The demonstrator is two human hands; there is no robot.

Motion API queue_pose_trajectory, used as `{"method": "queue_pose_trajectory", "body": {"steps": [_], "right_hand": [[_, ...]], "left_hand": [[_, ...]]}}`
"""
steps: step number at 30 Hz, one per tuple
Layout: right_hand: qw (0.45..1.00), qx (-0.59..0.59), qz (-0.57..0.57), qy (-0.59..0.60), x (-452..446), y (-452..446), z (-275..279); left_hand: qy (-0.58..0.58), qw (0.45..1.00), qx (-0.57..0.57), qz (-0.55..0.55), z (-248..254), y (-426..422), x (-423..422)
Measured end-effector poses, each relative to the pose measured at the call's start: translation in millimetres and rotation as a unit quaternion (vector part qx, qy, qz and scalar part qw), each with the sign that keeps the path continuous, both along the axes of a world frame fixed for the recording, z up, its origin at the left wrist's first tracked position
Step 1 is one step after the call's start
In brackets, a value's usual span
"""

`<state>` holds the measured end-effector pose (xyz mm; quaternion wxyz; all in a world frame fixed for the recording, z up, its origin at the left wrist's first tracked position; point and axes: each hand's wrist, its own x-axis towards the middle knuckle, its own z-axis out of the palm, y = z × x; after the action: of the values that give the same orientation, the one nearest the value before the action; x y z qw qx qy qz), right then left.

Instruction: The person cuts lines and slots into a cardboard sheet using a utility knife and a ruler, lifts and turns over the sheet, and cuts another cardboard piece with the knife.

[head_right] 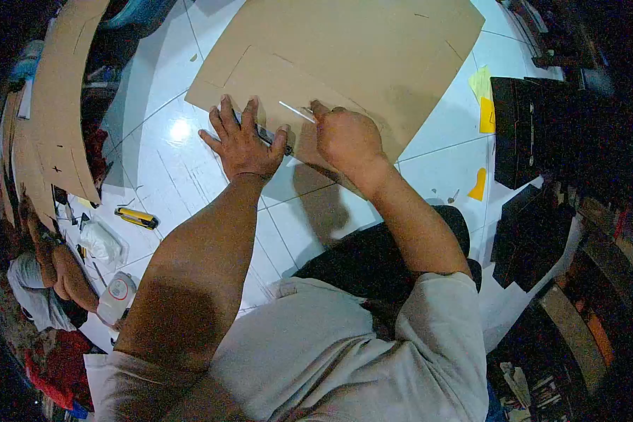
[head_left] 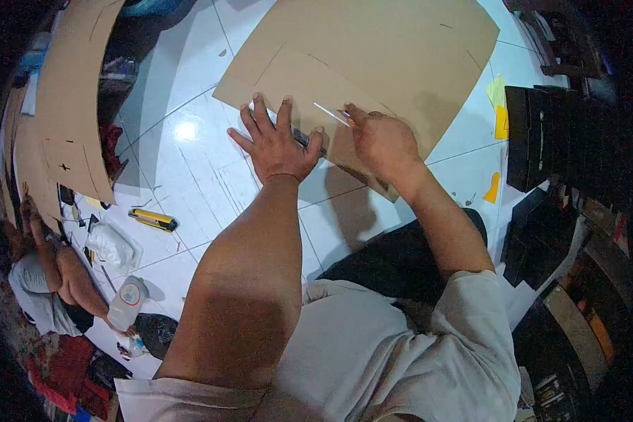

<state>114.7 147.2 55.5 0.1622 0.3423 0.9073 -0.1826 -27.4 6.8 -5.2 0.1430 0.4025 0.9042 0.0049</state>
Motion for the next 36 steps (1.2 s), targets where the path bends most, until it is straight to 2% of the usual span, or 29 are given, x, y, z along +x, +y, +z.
{"method": "queue_pose_trajectory", "body": {"steps": [2, 10, 15, 21, 25, 27, 33, 35, 36], "right_hand": [[1.000, 0.008, 0.000, 0.003, -1, -2, 0], [0.999, -0.003, -0.008, 0.048, 8, 4, -6], [0.999, -0.038, -0.029, 0.012, 5, 3, -4], [0.997, -0.040, -0.049, 0.035, 7, -6, -11], [0.998, -0.017, -0.057, 0.018, 6, -13, -5], [0.995, -0.053, -0.083, 0.023, 6, -11, 5], [0.997, -0.043, -0.059, 0.034, 30, 2, 6], [0.996, -0.036, -0.062, 0.044, 40, 4, 0], [0.997, -0.028, -0.059, 0.052, 43, 3, -2]], "left_hand": [[-0.010, 0.999, 0.036, 0.000, 3, -1, 0], [-0.006, 1.000, 0.019, -0.003, 6, 1, 0], [-0.007, 1.000, 0.009, -0.005, 8, 2, 0], [0.008, 1.000, 0.013, -0.015, 5, 0, 2], [0.012, 0.999, 0.039, -0.011, 1, -1, 3], [0.015, 0.998, 0.058, -0.015, 3, -2, 2], [-0.038, 0.998, 0.040, -0.001, 1, -2, -2], [0.027, 0.991, 0.129, -0.017, -9, -5, -2], [0.030, 0.992, 0.116, -0.024, -6, -4, -2]]}}
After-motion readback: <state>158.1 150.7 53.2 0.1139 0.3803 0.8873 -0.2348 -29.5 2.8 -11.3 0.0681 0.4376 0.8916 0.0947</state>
